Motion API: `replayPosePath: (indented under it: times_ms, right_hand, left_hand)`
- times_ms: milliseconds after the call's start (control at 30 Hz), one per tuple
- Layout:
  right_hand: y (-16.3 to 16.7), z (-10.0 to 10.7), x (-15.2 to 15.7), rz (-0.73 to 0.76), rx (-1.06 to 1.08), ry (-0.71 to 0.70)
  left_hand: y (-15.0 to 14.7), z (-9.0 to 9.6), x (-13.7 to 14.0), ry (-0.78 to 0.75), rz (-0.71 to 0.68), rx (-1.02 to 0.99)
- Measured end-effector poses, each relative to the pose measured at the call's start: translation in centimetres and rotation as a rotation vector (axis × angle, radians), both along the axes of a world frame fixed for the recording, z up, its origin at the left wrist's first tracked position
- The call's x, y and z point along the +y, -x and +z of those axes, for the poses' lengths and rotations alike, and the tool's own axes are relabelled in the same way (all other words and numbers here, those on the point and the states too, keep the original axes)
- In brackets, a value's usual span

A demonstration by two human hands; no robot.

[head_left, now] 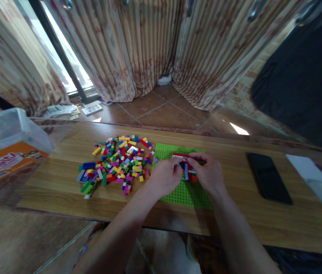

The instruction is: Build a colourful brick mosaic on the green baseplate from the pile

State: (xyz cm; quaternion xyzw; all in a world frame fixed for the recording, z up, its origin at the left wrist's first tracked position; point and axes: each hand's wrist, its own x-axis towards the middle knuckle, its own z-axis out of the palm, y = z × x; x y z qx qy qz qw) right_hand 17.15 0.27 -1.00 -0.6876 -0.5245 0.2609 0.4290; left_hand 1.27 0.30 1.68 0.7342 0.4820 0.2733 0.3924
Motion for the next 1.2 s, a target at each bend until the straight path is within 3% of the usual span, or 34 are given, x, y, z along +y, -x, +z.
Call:
replayPosePath:
  times_ms: [333,833,1200]
  right_hand:
    - [0.5,0.1,0.3,-0.027,-0.04,0.024]
    - [0.6,0.3,-0.1,0.042,0.046,0.036]
    - [1.4,0.9,0.2,-0.027,-0.042,0.068]
  left_hand:
    - [0.0,0.5,-0.2,0.018,-0.001,0.127]
    - [-0.2,0.4,-0.2,0.003,0.009,0.153]
    - [-0.2,0.0,-0.2,-0.023,0.005,0.138]
